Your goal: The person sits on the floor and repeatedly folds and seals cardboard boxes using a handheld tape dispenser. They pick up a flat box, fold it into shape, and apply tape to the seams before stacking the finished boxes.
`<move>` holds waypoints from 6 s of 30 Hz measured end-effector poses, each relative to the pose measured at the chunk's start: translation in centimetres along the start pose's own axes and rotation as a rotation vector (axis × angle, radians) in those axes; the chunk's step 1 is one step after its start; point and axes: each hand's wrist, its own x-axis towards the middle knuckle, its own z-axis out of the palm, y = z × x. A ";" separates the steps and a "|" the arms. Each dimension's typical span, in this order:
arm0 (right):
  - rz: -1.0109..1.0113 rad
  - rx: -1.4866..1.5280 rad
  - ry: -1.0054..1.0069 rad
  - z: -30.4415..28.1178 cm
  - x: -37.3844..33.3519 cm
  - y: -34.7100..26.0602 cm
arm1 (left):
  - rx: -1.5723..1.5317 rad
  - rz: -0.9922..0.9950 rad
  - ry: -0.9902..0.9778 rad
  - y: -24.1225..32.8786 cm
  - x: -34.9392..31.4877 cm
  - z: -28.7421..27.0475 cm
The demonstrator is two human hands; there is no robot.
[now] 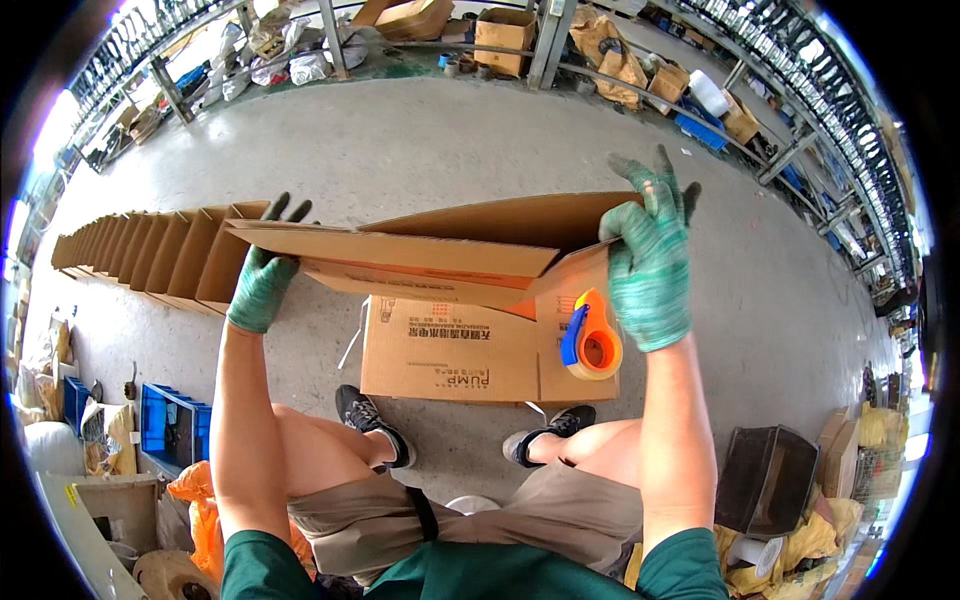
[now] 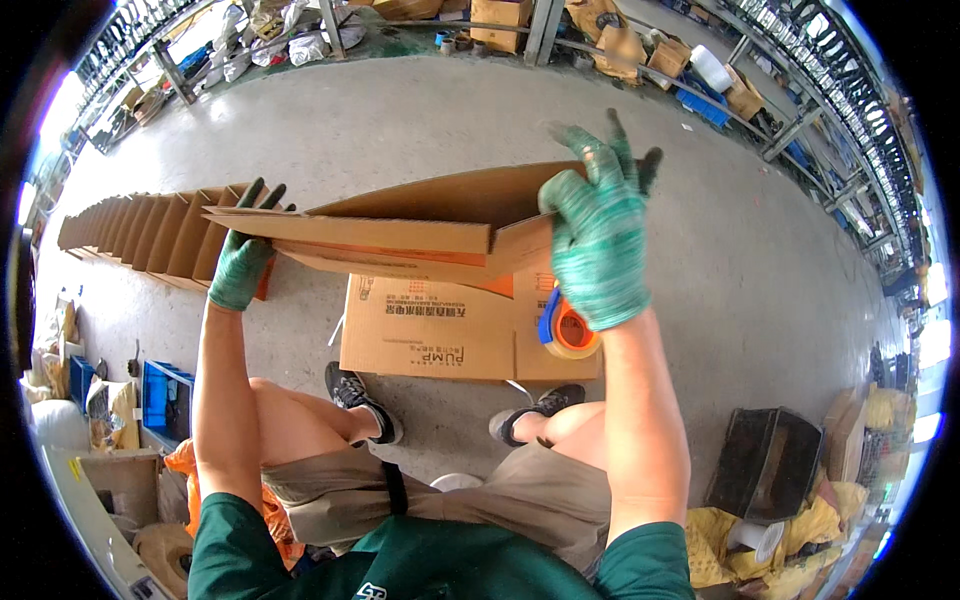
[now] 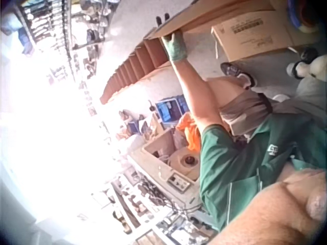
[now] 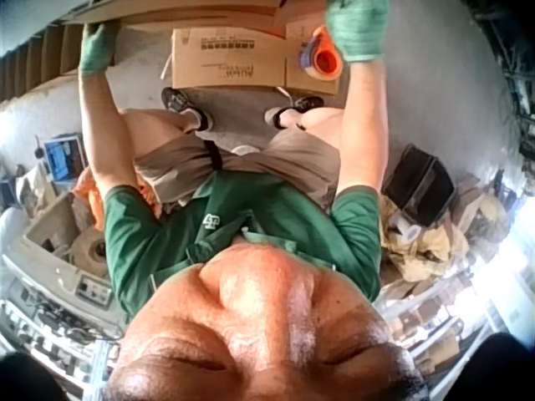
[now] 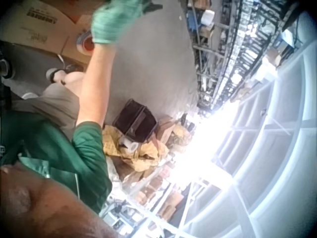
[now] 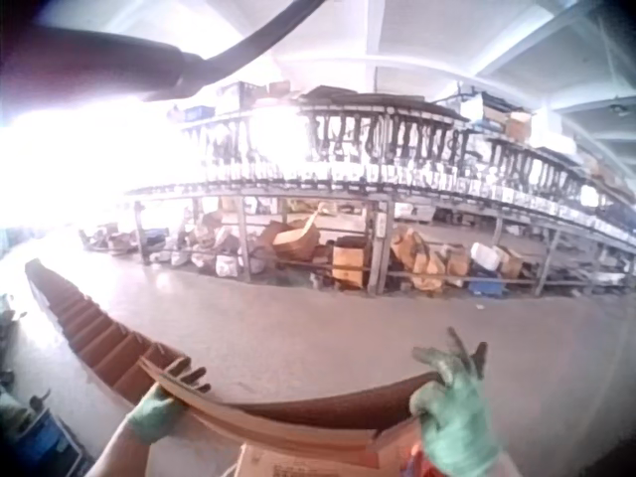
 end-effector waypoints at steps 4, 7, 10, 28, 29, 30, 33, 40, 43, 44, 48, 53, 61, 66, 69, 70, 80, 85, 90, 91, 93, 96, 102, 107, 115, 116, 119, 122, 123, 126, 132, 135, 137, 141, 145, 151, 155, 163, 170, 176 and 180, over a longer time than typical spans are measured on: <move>0.267 -0.179 -0.327 2.0 -1.3 1.8 | 0.307 -0.159 0.072 -1.9 -1.0 -4.8; 0.228 -0.294 -0.435 3.3 -1.6 1.1 | 0.368 -0.301 0.074 -1.7 -1.6 -5.6; 0.211 -0.369 -0.465 3.2 -0.9 0.4 | 0.296 -0.273 0.058 -1.8 -1.9 -5.8; -0.164 0.302 -0.703 0.8 2.2 0.3 | 0.514 -0.131 -0.129 -0.3 -2.3 0.2; -0.069 0.418 -0.693 1.6 1.6 0.2 | 0.561 -0.100 -0.127 -0.4 -2.1 0.8; 0.027 0.544 -0.680 3.5 0.3 0.3 | 0.527 -0.043 -0.132 0.5 -2.1 2.9; 0.077 0.537 -0.493 6.5 -3.0 0.4 | 0.611 0.100 -0.284 0.8 -1.2 3.7; 0.497 0.860 -0.367 7.7 -5.7 2.3 | 0.776 -0.064 -0.057 -0.4 -0.5 3.6; 0.889 1.363 -0.010 8.3 -4.7 3.9 | 0.810 -0.168 0.101 -0.8 0.1 4.6; 1.008 1.063 0.063 8.5 -4.1 4.5 | 0.762 -0.160 0.097 -1.2 0.2 4.8; 0.979 0.766 -0.067 7.9 -1.8 2.2 | 0.731 -0.209 0.094 -1.5 0.4 5.0; 0.897 0.899 -0.309 8.9 -6.9 5.3 | 0.646 -0.199 0.091 -0.2 0.0 6.8; 0.708 0.791 -0.373 8.7 -7.2 3.7 | 0.540 -0.302 0.150 -1.8 -0.2 5.9; 0.658 0.659 -0.473 8.0 -7.4 2.9 | 0.479 -0.387 0.241 -2.1 -0.1 6.7; 0.642 0.658 -0.517 7.8 -7.4 2.9 | 0.513 -0.370 0.181 -2.3 0.3 6.2; 0.624 0.616 -0.511 7.8 -7.4 2.7 | 0.513 -0.363 0.163 -2.3 0.3 6.1; 0.632 -0.251 -1.280 7.1 -12.7 4.5 | 0.595 -0.313 0.144 -3.0 0.1 4.7; 0.814 -0.052 -0.772 12.9 -24.8 5.5 | 0.649 -0.334 0.132 -2.6 0.8 6.0; 0.799 0.574 -0.509 8.7 -19.1 9.6 | 0.655 -0.387 0.117 -2.4 0.2 5.1; 0.867 0.780 -0.305 6.7 -14.9 8.9 | 0.673 -0.357 0.118 -2.4 -0.1 5.0; 0.799 0.852 -0.111 3.0 -8.6 8.3 | 0.699 -0.328 0.119 -2.3 -0.2 5.3; 0.723 1.149 -0.210 0.4 -0.8 5.9 | 0.713 -0.342 0.124 -2.1 0.0 5.6; 0.532 1.005 -0.750 3.7 4.5 2.1 | 0.757 -0.264 0.079 -2.4 0.1 5.4; 0.507 1.031 -0.886 4.9 3.6 3.2 | 0.856 -0.229 0.069 -1.7 -0.4 6.4; 0.489 1.004 -0.880 5.0 2.1 5.8 | 0.689 0.015 0.221 1.0 -0.6 12.0; 0.533 1.064 -0.875 4.9 1.8 5.8 | 0.283 -0.343 0.222 1.1 -1.2 13.1; 0.596 1.213 -0.870 5.2 1.6 5.8 | -0.314 -0.787 0.190 1.0 -2.0 16.7; 0.633 1.287 -0.843 5.4 1.3 5.8 | -0.464 -0.862 0.199 0.6 -1.6 19.2; 0.645 1.296 -0.827 5.0 1.4 5.8 | -0.490 -0.868 0.166 0.0 -1.0 19.5; 0.660 1.320 -0.804 5.4 0.8 6.4 | -0.483 -0.884 0.116 -0.8 0.1 20.4; 0.654 1.308 -0.830 5.4 0.7 7.1 | -0.368 -0.893 0.166 0.3 0.5 21.5; 0.660 1.317 -0.819 5.3 0.8 6.8 | -0.457 -0.757 0.185 -1.0 0.1 21.9; 0.663 1.304 -0.812 5.4 0.9 6.4 | -0.355 -0.643 0.239 -1.1 -0.1 22.4; 0.507 1.167 -0.893 5.3 2.0 5.5 | 0.098 -0.525 0.225 -0.7 0.4 20.3; 0.370 0.869 -1.002 4.8 4.3 3.6 | 0.871 -0.029 0.525 -0.4 0.7 14.5; 0.339 0.758 -1.110 5.1 6.1 1.5 | -0.023 -0.424 0.691 -1.0 -0.7 4.3; 0.374 0.744 -1.148 5.1 6.4 0.4 | -0.045 -0.432 0.707 -2.9 -0.9 3.1; 0.415 0.679 -1.151 4.8 6.5 0.0 | -0.005 -0.373 0.701 -2.7 -0.5 4.0; 0.383 0.652 -1.152 5.0 6.7 -0.6 | 0.414 -0.527 0.492 -6.0 -1.1 2.4; 0.334 0.625 -1.097 5.2 6.2 -0.1 | 0.717 -0.895 0.362 -4.7 -0.6 2.8; 0.337 0.685 -1.139 5.5 6.3 0.8 | 0.528 -0.226 0.160 -1.8 1.1 3.8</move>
